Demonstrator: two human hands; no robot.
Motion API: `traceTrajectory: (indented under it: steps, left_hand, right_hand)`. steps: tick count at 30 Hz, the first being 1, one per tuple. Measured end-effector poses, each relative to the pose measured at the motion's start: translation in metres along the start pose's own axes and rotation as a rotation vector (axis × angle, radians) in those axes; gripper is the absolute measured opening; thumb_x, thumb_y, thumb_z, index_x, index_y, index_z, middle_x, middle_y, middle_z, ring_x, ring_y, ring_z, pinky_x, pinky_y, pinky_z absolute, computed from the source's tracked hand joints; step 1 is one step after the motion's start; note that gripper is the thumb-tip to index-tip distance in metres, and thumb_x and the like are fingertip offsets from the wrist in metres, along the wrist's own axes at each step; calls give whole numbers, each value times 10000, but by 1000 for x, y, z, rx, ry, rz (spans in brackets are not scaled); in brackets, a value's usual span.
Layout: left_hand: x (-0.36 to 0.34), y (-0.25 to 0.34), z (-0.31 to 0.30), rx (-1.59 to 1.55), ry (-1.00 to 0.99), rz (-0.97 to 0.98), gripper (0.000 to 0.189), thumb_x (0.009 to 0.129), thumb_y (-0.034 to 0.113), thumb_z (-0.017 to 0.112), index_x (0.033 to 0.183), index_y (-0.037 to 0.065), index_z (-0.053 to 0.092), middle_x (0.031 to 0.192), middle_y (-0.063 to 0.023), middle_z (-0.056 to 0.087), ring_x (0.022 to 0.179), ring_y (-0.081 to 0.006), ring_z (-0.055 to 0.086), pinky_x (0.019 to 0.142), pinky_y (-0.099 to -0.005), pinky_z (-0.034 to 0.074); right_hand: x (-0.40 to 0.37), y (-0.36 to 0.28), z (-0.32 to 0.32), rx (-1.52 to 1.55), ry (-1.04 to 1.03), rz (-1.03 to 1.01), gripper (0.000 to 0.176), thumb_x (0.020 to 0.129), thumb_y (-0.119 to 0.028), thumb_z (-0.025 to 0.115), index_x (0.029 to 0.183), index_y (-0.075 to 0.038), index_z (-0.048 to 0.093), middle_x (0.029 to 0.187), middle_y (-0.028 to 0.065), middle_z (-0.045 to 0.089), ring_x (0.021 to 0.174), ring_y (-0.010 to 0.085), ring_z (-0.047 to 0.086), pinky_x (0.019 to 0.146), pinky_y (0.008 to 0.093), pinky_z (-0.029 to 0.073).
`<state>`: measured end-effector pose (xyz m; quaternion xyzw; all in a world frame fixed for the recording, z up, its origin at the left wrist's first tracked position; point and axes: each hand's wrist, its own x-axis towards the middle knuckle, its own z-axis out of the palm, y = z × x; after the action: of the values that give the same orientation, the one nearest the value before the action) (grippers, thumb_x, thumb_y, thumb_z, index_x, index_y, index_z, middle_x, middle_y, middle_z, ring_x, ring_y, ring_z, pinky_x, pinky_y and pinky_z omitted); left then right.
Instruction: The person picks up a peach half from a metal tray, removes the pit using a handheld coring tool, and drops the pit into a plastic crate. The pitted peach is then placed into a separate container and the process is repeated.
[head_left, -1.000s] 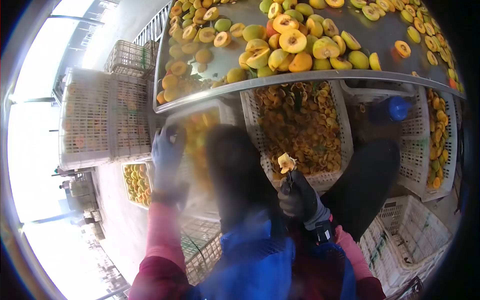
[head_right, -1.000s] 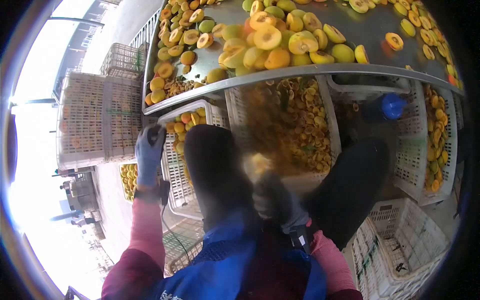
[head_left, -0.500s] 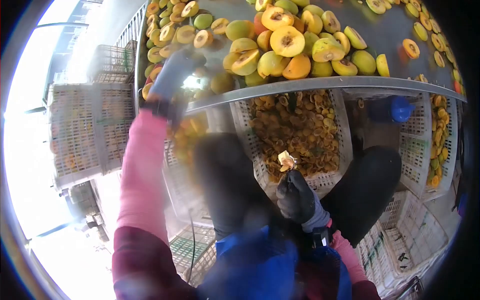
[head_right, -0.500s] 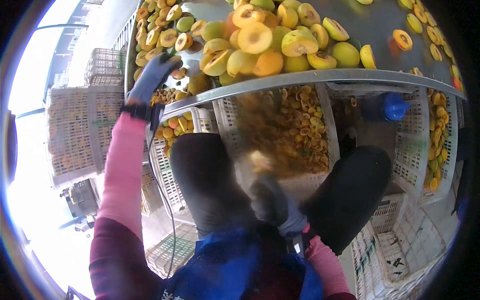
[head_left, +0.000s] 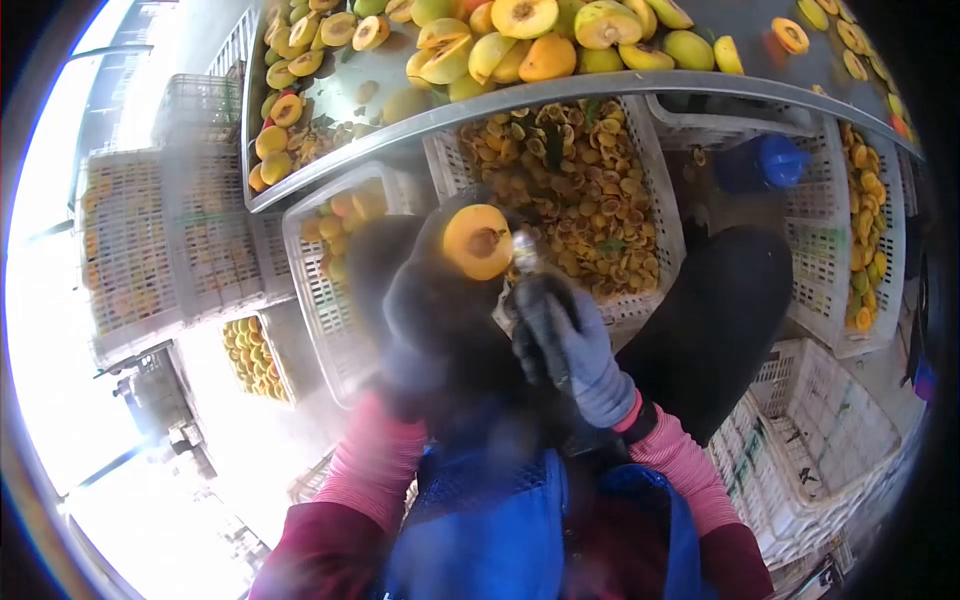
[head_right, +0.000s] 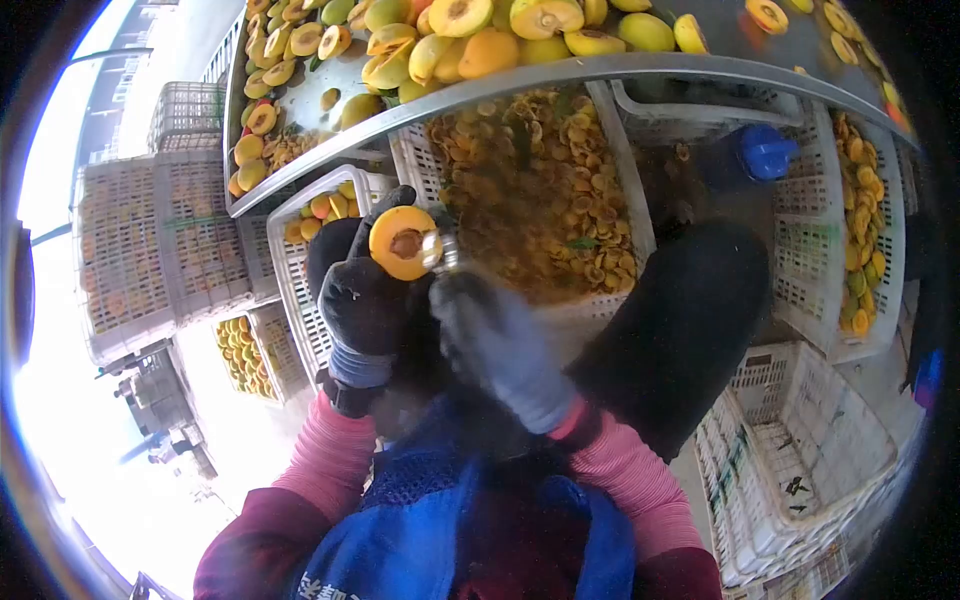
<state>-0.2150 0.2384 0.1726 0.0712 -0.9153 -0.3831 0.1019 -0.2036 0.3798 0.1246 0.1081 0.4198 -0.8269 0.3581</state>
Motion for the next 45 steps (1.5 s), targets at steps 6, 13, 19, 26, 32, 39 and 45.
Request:
traceTrajectory:
  steps: [6, 13, 19, 26, 32, 39, 45]
  left_hand:
    - [-23, -3, 29, -561, 74, -386, 444, 928, 344, 492, 1176, -22, 524, 1045, -87, 576, 953, -165, 555, 853, -282, 441]
    - [-30, -20, 41, -209, 42, 47, 428, 839, 24, 597, 1234, 2, 434, 1077, -193, 528, 910, -292, 569, 731, -352, 507]
    - [-40, 5, 44, -484, -7, -244, 275, 940, 160, 478, 1165, 4, 488, 992, -92, 573, 921, -140, 548, 740, -265, 467]
    - [-48, -1, 43, -567, -60, -123, 276, 960, 197, 405, 1093, -12, 528, 955, -85, 572, 902, -156, 544, 802, -283, 436]
    - [-49, -5, 36, -249, 85, -148, 398, 983, 339, 390, 1143, 7, 541, 1007, -67, 595, 934, -130, 559, 847, -270, 446]
    - [-52, 10, 42, -174, 130, -25, 354, 975, 268, 409, 1151, -17, 522, 1063, -100, 573, 945, -163, 551, 852, -290, 440]
    - [-48, 7, 50, -450, 170, 85, 303, 960, 177, 438, 1135, -64, 494, 1079, -185, 536, 916, -233, 562, 770, -312, 473]
  right_hand:
    - [-8, 31, -3, -531, 104, -313, 308, 922, -220, 507, 1170, -38, 513, 979, 184, 615, 908, 323, 598, 794, 373, 472]
    - [-13, 11, -7, -568, 242, -373, 308, 901, -109, 533, 1180, 13, 486, 1040, 143, 596, 904, 198, 594, 760, 286, 481]
    - [-3, 4, -10, -600, 277, -509, 239, 779, -54, 644, 1000, -45, 553, 834, 146, 612, 754, 282, 633, 659, 354, 490]
    - [-28, -13, -5, -882, 83, -711, 222, 742, -53, 670, 935, -43, 561, 777, 143, 603, 709, 322, 617, 614, 371, 487]
    - [-47, -6, -4, -847, 3, -478, 302, 884, -81, 535, 1152, 42, 471, 943, 207, 604, 814, 247, 632, 716, 327, 496]
    - [-48, 14, -1, -798, 186, -523, 283, 905, -257, 527, 1101, -53, 516, 899, 173, 632, 808, 347, 630, 676, 401, 503]
    - [-51, 25, -3, -777, 224, -456, 325, 921, -259, 492, 1158, -36, 480, 996, 188, 619, 891, 365, 618, 740, 427, 499]
